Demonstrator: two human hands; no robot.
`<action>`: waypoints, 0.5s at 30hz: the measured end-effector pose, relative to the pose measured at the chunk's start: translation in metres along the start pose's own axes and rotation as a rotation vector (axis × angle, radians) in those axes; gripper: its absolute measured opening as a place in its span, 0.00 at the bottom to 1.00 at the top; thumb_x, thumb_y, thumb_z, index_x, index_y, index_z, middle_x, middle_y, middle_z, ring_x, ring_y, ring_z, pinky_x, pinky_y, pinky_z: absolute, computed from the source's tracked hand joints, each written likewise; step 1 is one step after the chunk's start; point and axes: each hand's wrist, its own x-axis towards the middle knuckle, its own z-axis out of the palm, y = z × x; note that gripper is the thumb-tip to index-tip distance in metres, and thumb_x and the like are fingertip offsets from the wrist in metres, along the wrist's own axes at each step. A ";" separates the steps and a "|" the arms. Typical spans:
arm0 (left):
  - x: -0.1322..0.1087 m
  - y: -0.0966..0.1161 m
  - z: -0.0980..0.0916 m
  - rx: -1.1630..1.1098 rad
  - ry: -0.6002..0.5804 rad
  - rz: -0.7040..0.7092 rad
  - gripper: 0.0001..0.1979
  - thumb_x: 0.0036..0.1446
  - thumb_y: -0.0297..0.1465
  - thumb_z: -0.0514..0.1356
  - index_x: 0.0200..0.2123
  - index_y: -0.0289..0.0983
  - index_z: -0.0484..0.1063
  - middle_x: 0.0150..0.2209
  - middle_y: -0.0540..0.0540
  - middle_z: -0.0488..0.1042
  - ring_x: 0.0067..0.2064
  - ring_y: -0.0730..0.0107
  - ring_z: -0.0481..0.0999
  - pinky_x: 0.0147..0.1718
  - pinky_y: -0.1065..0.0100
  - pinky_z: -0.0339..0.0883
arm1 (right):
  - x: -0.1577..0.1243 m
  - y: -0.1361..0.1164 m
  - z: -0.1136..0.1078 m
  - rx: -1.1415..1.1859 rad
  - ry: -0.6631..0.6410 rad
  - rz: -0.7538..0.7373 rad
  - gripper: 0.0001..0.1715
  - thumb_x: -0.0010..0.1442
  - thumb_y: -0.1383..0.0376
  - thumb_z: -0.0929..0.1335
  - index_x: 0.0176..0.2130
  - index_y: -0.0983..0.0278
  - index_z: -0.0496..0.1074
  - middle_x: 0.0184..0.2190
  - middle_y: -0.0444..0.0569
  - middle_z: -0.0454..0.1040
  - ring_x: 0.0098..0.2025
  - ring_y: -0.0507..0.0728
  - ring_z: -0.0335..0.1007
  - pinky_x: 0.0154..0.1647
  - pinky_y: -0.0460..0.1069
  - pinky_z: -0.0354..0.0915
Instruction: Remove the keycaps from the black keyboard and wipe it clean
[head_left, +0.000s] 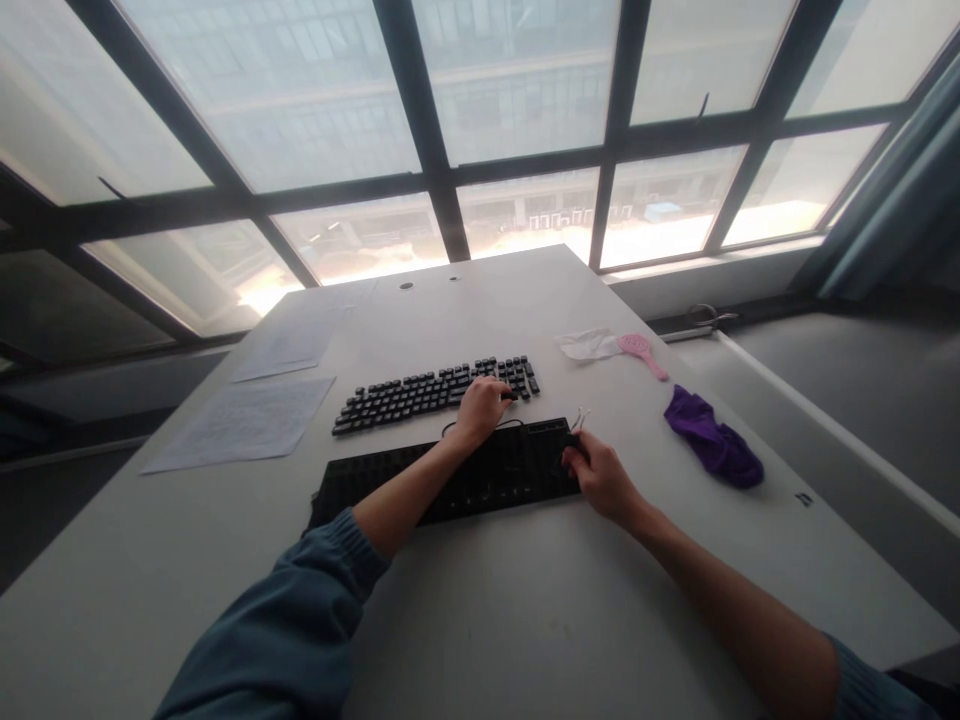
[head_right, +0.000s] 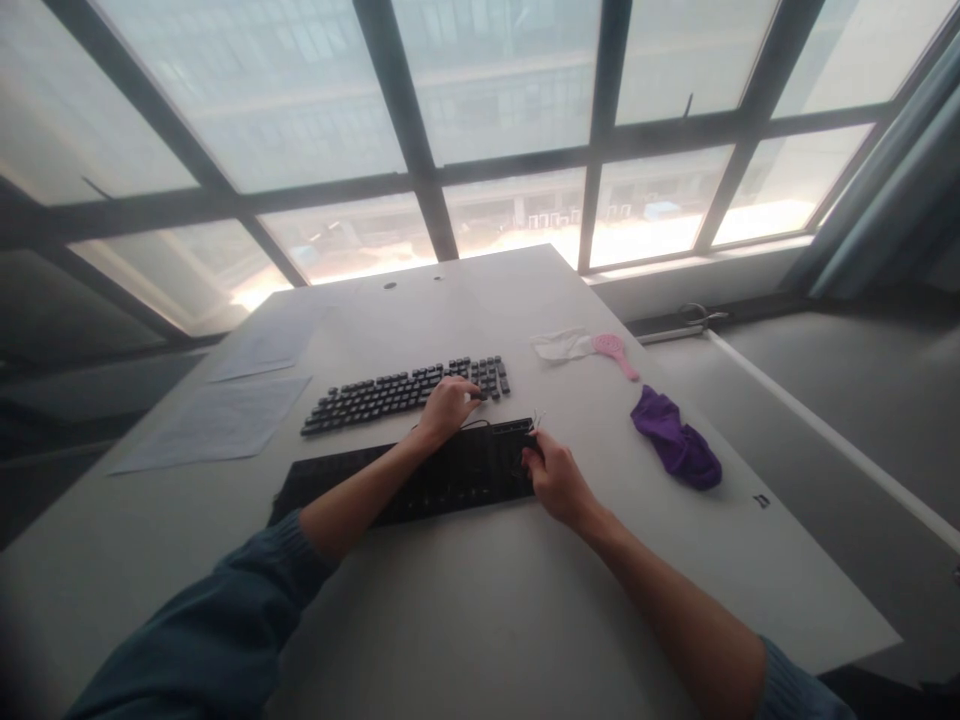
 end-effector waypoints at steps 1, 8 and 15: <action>0.000 0.000 0.000 0.002 -0.005 -0.005 0.07 0.53 0.26 0.67 0.37 0.37 0.82 0.38 0.42 0.78 0.45 0.55 0.74 0.50 0.58 0.68 | 0.000 0.001 0.000 0.005 -0.004 0.002 0.06 0.64 0.63 0.62 0.37 0.62 0.67 0.26 0.45 0.73 0.26 0.54 0.68 0.29 0.48 0.62; -0.002 0.001 0.001 -0.029 0.026 0.002 0.07 0.55 0.26 0.66 0.38 0.37 0.82 0.40 0.42 0.77 0.46 0.57 0.74 0.50 0.60 0.68 | 0.000 0.000 0.000 0.013 0.000 -0.001 0.06 0.65 0.63 0.62 0.37 0.62 0.67 0.27 0.45 0.74 0.26 0.54 0.69 0.30 0.48 0.63; -0.001 0.001 0.002 0.011 0.023 -0.005 0.06 0.57 0.26 0.62 0.32 0.37 0.81 0.35 0.41 0.77 0.43 0.57 0.74 0.46 0.61 0.68 | 0.000 0.000 0.001 -0.002 0.007 -0.002 0.06 0.64 0.63 0.62 0.36 0.62 0.67 0.25 0.44 0.72 0.25 0.54 0.68 0.29 0.48 0.62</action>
